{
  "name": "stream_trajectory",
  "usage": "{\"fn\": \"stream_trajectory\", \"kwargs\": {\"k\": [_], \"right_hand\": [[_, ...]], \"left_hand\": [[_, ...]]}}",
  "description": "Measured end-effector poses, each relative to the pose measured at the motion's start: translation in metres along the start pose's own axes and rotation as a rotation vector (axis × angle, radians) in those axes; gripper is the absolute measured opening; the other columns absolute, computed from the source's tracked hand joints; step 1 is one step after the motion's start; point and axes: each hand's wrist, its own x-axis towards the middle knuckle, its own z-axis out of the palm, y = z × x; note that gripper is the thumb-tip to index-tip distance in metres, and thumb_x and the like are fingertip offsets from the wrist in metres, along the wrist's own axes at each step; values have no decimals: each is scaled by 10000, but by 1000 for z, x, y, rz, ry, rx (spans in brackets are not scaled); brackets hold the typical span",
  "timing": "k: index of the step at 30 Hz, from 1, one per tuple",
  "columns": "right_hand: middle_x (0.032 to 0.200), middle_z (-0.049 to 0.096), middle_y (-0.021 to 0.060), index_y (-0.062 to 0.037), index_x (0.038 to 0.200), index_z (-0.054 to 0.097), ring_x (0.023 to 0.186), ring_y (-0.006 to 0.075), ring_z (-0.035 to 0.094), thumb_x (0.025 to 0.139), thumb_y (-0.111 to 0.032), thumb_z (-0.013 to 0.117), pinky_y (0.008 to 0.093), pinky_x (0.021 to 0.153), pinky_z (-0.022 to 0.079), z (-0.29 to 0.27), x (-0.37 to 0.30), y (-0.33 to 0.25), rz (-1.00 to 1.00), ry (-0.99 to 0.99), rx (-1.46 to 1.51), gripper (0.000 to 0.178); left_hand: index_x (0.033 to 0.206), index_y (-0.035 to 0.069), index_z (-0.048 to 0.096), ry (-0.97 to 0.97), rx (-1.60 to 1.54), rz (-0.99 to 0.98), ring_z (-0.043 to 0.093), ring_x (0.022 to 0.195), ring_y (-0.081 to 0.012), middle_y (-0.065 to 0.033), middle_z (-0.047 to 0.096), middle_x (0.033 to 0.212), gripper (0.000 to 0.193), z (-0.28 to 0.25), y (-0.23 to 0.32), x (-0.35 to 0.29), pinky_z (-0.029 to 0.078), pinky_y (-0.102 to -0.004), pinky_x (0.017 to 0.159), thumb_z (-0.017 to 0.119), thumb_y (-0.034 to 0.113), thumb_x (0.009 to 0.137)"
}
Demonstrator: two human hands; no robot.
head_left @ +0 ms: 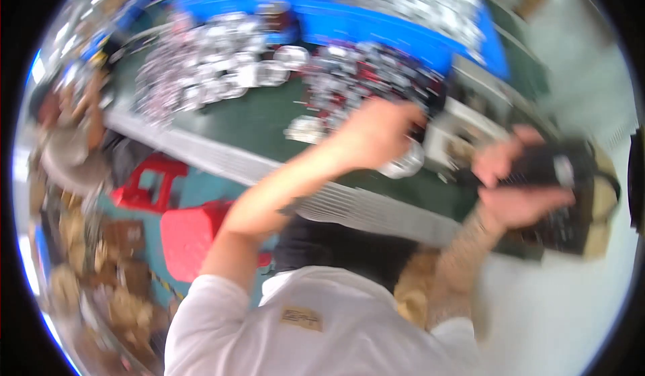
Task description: Assemble small electronic components into a housing using an electric screwdriver at a factory workbench.
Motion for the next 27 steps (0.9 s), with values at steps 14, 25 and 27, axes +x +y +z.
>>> {"fn": "stream_trajectory", "kwargs": {"k": [14,25,27], "right_hand": [[720,504,51,40,1269,406,529,148,449,720,-855,408,316,524,385,10,23,-7,-89,-131,-69,1051],[730,536,80,18,1306,441,569,196,496,677,-908,341,355,525,417,16,33,23,-70,-282,103,1124],[720,542,83,20,1300,443,563,198,501,656,-923,333,355,518,418,14,33,25,-51,-316,111,1147]], "left_hand": [[1139,46,548,20,107,-91,645,783,-379,-217,638,825,384,18,0,-4,516,-483,656,591,103,761],[1128,9,595,130,-619,-245,497,703,-42,-1,583,895,302,64,-38,-23,425,-211,626,678,90,850],[1115,6,604,158,-654,-178,458,680,-28,26,571,837,268,70,-39,-21,393,-203,597,658,76,862]]}}
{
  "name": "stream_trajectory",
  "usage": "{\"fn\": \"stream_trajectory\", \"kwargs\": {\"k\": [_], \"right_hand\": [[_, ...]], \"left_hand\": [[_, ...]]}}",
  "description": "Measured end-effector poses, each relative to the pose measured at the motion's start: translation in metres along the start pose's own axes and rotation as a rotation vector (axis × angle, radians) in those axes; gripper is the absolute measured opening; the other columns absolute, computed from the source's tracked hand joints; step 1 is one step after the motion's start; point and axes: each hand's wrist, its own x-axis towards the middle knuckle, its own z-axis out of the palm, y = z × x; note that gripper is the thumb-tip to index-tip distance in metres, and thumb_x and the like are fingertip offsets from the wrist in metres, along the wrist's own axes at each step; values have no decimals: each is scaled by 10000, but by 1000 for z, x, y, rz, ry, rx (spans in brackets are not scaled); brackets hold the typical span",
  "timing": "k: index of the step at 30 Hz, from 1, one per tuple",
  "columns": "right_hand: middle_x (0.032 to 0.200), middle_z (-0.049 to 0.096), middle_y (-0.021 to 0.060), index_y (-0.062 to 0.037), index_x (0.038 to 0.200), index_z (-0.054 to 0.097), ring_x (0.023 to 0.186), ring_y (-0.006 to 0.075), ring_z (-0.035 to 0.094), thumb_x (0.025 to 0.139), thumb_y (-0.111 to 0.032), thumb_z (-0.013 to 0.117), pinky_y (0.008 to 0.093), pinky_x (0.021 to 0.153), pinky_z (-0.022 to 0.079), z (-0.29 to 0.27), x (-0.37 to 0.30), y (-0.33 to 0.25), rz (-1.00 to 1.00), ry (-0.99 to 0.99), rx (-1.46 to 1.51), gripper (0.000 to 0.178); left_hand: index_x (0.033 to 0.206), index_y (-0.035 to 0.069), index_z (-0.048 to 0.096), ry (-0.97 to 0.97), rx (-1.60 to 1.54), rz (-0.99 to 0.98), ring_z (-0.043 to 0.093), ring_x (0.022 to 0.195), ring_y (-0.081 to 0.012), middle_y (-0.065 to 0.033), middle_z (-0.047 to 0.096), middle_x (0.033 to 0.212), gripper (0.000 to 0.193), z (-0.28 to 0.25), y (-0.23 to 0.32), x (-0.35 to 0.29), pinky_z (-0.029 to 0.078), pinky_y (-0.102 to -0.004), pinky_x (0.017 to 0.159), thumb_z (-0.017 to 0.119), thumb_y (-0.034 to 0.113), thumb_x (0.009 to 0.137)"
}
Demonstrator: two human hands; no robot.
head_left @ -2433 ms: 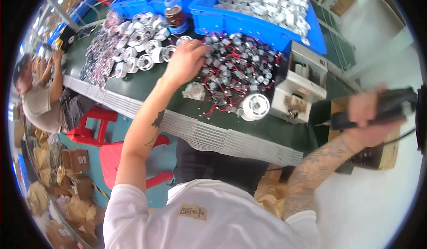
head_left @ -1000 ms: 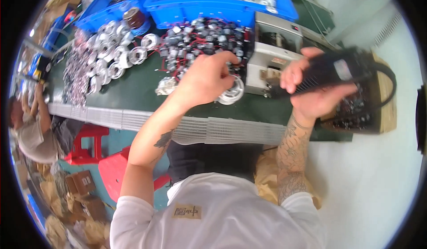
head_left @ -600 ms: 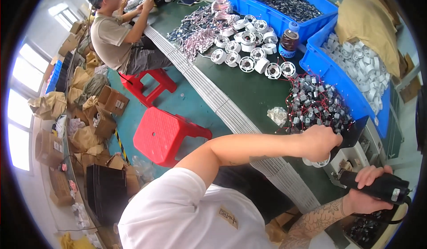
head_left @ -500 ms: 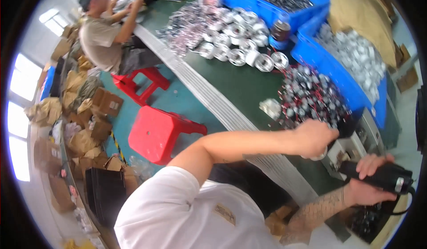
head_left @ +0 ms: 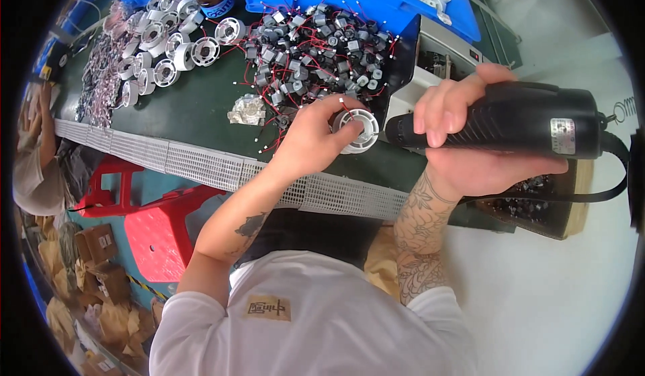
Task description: Assemble small electronic components into a housing using an electric screwdriver at a factory workbench.
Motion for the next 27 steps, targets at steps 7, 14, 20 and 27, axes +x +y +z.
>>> {"fn": "stream_trajectory", "kwargs": {"k": [7,14,20,27], "right_hand": [[695,548,86,15,1243,477,513,189,507,638,-948,284,351,481,421,4,-6,12,42,118,-63,1153],[635,526,71,-7,1168,521,465,182,483,639,-951,262,334,438,406,4,1,22,93,205,-79,1112],[712,544,65,-9,1150,486,517,175,487,653,-919,362,339,498,408,15,5,27,67,100,-40,1044],[663,481,71,7,1132,441,478,170,456,726,-852,409,292,433,387,4,-13,16,106,167,-138,951]], "left_hand": [[1053,25,639,45,81,-24,587,707,-177,-119,628,904,243,4,10,-8,469,-302,667,650,109,825],[1075,15,626,29,97,-3,521,681,-122,-59,590,849,241,-1,12,-1,430,-263,627,632,81,844],[1080,26,628,78,208,126,593,755,-174,-116,625,903,280,-7,4,-2,480,-325,654,622,63,802],[1012,13,618,107,129,299,575,800,-324,-163,554,846,258,19,-13,-2,468,-414,718,618,82,764]]}}
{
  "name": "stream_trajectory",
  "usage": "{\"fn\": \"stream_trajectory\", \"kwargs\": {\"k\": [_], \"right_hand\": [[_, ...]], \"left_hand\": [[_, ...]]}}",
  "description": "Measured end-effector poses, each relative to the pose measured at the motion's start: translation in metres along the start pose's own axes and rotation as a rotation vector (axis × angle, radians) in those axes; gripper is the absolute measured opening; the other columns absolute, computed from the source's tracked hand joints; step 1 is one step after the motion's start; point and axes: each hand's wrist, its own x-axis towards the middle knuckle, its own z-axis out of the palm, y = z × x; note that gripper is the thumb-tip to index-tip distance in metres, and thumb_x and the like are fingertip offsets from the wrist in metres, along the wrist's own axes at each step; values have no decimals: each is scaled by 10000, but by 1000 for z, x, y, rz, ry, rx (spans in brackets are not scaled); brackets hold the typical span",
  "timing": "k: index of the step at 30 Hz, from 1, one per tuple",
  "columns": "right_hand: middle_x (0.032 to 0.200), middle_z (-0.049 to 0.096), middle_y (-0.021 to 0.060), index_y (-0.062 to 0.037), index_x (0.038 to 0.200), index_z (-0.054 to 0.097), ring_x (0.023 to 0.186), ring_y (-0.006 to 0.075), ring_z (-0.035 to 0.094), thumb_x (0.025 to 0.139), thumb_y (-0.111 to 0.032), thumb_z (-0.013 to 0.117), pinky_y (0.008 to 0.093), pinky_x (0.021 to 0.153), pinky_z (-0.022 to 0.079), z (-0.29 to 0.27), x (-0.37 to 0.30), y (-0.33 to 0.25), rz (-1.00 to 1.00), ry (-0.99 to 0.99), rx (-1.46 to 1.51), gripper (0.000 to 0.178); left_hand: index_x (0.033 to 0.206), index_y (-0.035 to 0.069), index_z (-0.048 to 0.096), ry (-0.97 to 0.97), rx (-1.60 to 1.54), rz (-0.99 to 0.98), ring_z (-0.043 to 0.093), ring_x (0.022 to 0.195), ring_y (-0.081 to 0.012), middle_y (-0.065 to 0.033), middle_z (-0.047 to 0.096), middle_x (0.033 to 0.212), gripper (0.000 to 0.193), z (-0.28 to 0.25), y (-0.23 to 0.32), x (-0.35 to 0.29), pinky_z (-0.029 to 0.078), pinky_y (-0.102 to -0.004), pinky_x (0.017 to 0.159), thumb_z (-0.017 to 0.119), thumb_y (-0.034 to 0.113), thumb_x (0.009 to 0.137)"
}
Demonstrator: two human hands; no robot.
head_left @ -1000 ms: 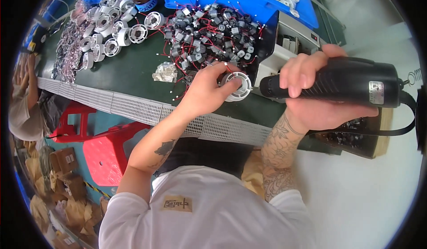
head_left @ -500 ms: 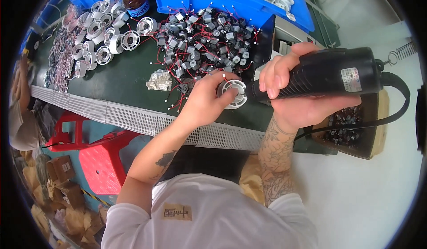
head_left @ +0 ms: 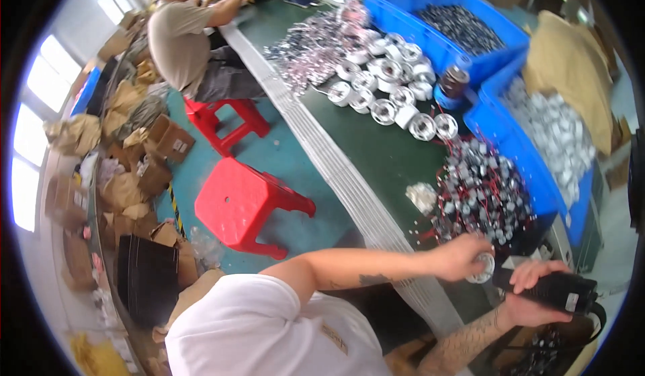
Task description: Assemble small electronic components into a housing using an electric screwdriver at a factory workbench.
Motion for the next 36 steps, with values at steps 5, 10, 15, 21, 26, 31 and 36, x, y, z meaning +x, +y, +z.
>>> {"fn": "stream_trajectory", "kwargs": {"k": [5,10,15,21,26,31,36], "right_hand": [[661,480,73,26,1121,447,475,156,454,740,-831,434,270,424,379,4,7,6,23,-41,31,938],[658,486,70,38,1117,432,474,152,460,754,-811,452,266,419,377,6,11,2,1,-16,24,923],[650,489,72,23,1108,435,454,156,459,763,-806,444,272,405,371,3,14,6,2,-77,42,898],[628,486,71,14,1074,440,427,154,450,769,-818,402,273,402,375,7,14,12,25,-63,83,888],[653,484,63,17,1154,436,449,148,445,779,-805,413,268,418,378,6,8,5,1,-89,49,905],[678,496,64,38,1210,424,471,148,453,789,-784,435,282,453,393,-12,-8,-37,-167,50,1,924],[679,513,76,39,1256,413,484,174,477,768,-801,437,314,452,399,-22,-2,-35,-90,-29,92,972]], "left_hand": [[1042,-6,602,71,32,-18,564,831,-315,-165,547,870,267,-7,4,-9,460,-409,748,613,108,800],[1059,-2,600,42,-11,-29,562,835,-312,-168,543,917,281,-5,1,-4,461,-404,756,618,116,805],[1075,-6,596,29,16,-48,560,829,-303,-163,539,911,299,-6,1,-2,461,-401,756,618,117,803],[1070,-7,597,2,5,-104,554,888,-325,-179,551,912,312,-17,15,-5,457,-411,791,610,122,786],[1034,28,633,181,-43,-56,541,950,-333,-153,565,930,280,-4,20,-12,466,-396,796,648,108,767],[935,68,692,278,309,191,548,905,-231,-71,581,983,179,-1,31,-13,488,-339,771,721,108,763],[782,22,704,403,78,47,659,844,-215,-110,698,913,54,-64,47,-7,514,-326,741,687,53,822]]}}
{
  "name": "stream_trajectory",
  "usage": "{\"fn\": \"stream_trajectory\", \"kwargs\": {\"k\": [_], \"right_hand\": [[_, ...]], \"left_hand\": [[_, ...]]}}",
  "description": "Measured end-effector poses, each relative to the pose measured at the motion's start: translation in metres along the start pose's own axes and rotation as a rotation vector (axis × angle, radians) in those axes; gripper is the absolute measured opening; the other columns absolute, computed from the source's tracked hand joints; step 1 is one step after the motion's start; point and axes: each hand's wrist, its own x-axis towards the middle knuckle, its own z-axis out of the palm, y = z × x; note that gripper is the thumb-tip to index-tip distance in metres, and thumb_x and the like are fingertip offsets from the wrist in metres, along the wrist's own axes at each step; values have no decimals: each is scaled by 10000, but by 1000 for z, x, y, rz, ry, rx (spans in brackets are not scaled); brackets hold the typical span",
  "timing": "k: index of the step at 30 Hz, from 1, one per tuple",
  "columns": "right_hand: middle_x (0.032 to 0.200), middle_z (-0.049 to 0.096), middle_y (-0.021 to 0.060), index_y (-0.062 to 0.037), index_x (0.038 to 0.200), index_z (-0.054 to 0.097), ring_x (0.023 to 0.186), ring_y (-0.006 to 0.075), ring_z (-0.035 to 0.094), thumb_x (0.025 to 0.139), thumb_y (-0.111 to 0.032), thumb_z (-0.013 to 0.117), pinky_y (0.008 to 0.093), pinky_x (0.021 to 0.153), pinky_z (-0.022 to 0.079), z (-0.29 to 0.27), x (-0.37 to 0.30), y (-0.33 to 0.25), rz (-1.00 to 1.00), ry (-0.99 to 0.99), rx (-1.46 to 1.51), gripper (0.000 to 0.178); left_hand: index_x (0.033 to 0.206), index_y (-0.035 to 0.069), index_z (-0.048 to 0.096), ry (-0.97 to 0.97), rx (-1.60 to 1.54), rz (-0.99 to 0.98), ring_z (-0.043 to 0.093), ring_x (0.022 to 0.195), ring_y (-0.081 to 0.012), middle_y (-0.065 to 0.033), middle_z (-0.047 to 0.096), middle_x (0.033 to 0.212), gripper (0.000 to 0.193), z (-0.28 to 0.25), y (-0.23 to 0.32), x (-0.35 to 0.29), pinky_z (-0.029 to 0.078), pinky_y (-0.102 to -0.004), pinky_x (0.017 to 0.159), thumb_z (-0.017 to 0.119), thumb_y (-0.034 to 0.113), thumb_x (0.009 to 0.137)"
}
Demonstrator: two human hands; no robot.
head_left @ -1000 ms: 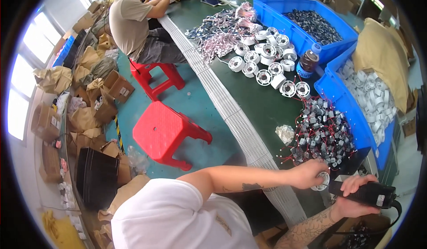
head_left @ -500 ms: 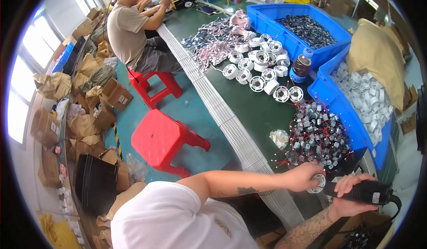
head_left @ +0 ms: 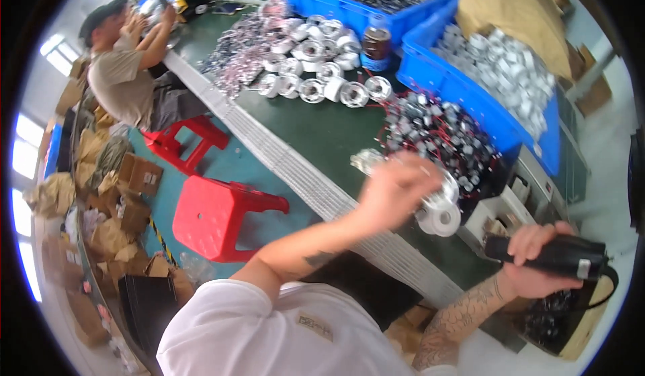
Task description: Assemble small electronic components into a housing using an electric screwdriver at a factory workbench.
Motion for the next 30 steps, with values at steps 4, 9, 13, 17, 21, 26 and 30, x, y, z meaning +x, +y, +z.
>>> {"fn": "stream_trajectory", "kwargs": {"k": [4,9,13,17,21,26,30], "right_hand": [[634,515,85,37,1204,454,459,189,486,759,-817,424,322,427,395,-11,-13,9,48,78,42,963],[595,507,85,24,1117,480,417,187,475,745,-839,400,323,398,395,-3,-20,11,67,152,36,943],[601,514,84,18,1128,483,415,186,476,750,-842,383,320,392,396,-7,-18,7,62,133,53,944],[613,516,88,22,1147,477,434,190,482,750,-844,377,324,404,399,-11,-19,9,66,137,66,958],[629,518,95,19,1157,470,460,192,487,804,-795,373,333,407,396,-13,-14,14,61,77,73,892],[606,519,96,26,1113,480,415,184,462,787,-824,340,335,383,384,-16,-19,13,51,128,22,921],[600,514,90,33,1095,491,418,177,457,770,-849,308,324,389,369,-16,-19,18,90,149,45,958]], "left_hand": [[881,27,729,129,257,-160,620,741,-107,-63,696,850,123,-86,-27,45,490,-256,671,685,134,839],[940,64,728,410,783,-80,658,690,-196,-110,691,759,259,-179,-65,125,490,-307,656,680,298,840],[949,88,729,470,923,-25,684,775,-256,-128,704,850,302,-216,-89,204,511,-341,715,672,357,826],[1023,92,706,540,1003,77,677,889,-283,-139,699,961,349,-220,-64,256,510,-354,795,661,380,831],[993,58,703,429,590,425,659,799,-148,-87,704,879,224,-157,12,237,503,-293,738,672,224,846],[1045,26,674,-379,547,401,617,805,-109,-64,670,866,215,-10,70,204,484,-249,682,647,137,863],[1048,25,650,-721,652,398,657,846,-240,-142,679,900,299,79,-6,262,511,-343,740,660,230,831]]}}
